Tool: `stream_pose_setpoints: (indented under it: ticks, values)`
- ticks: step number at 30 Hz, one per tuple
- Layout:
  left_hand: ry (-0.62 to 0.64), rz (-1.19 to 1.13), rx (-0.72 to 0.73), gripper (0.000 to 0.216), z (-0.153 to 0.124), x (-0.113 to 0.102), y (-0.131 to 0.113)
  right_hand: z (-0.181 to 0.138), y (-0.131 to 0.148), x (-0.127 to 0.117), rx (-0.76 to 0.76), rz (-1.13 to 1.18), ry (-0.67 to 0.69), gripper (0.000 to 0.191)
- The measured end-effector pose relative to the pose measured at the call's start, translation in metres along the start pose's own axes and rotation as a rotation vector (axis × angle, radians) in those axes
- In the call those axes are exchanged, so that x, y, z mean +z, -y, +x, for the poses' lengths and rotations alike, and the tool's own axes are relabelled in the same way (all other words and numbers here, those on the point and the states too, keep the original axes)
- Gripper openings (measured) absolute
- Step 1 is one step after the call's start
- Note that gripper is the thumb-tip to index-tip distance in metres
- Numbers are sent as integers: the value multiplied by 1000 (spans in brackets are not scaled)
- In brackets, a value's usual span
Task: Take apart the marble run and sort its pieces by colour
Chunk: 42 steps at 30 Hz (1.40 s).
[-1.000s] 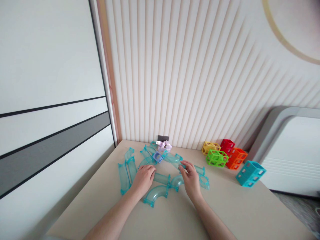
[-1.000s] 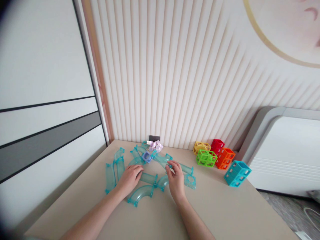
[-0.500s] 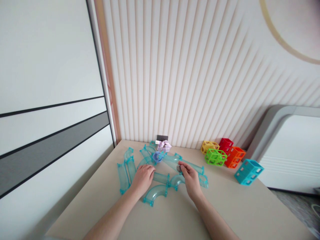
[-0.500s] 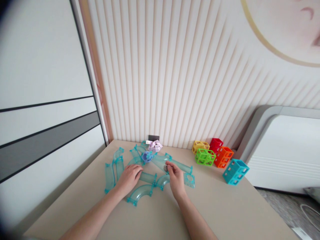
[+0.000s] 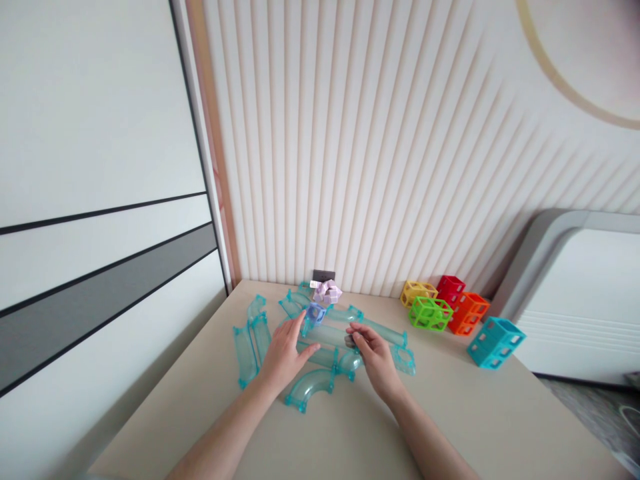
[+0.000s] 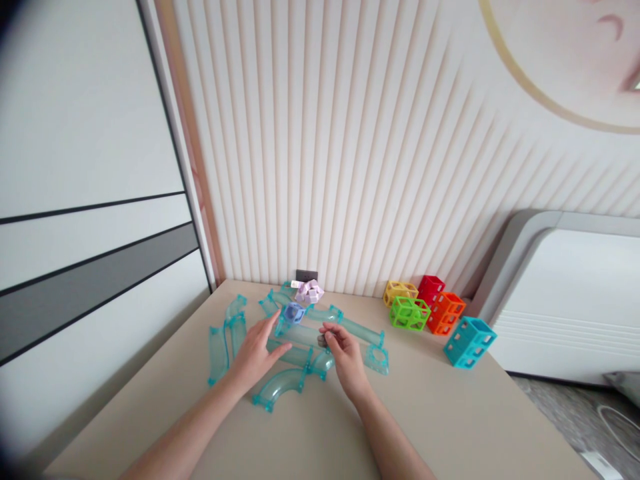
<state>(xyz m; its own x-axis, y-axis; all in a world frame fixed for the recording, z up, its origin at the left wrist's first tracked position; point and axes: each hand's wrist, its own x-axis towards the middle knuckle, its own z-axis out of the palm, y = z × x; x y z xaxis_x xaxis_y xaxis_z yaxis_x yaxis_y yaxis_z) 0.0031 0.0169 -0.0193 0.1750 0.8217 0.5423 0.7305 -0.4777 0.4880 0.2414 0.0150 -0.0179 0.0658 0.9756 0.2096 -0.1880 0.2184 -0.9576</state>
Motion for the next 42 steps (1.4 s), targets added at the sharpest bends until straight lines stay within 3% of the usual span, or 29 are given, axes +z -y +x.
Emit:
stream_pose_setpoints:
  ticks: [4,7,11,14,17,20,28,42]
  values:
    - [-80,-107,83,52,2,-3,0,-4,3,5,61,33,88,41]
    - [-141,-111,77,36,3,-5,3,-5,5,5,23,-25,41,45]
    - [-250,-95,-27,33,6,-9,9,-6,7,1,-150,-389,-16,48]
    - [-285,-79,-97,35,7,-11,13,-11,7,1,-282,-680,200,37]
    - [-266,-97,-95,37,7,-12,12,-17,8,7,-320,-859,438,31]
    - [-229,-114,-77,37,5,-10,10,-21,10,10,-290,-970,517,28]
    - [-149,-96,-48,37,3,-6,8,-18,10,1,-257,-998,557,29]
    - [12,-101,-130,34,0,3,7,-17,20,-4,-173,-1087,510,39]
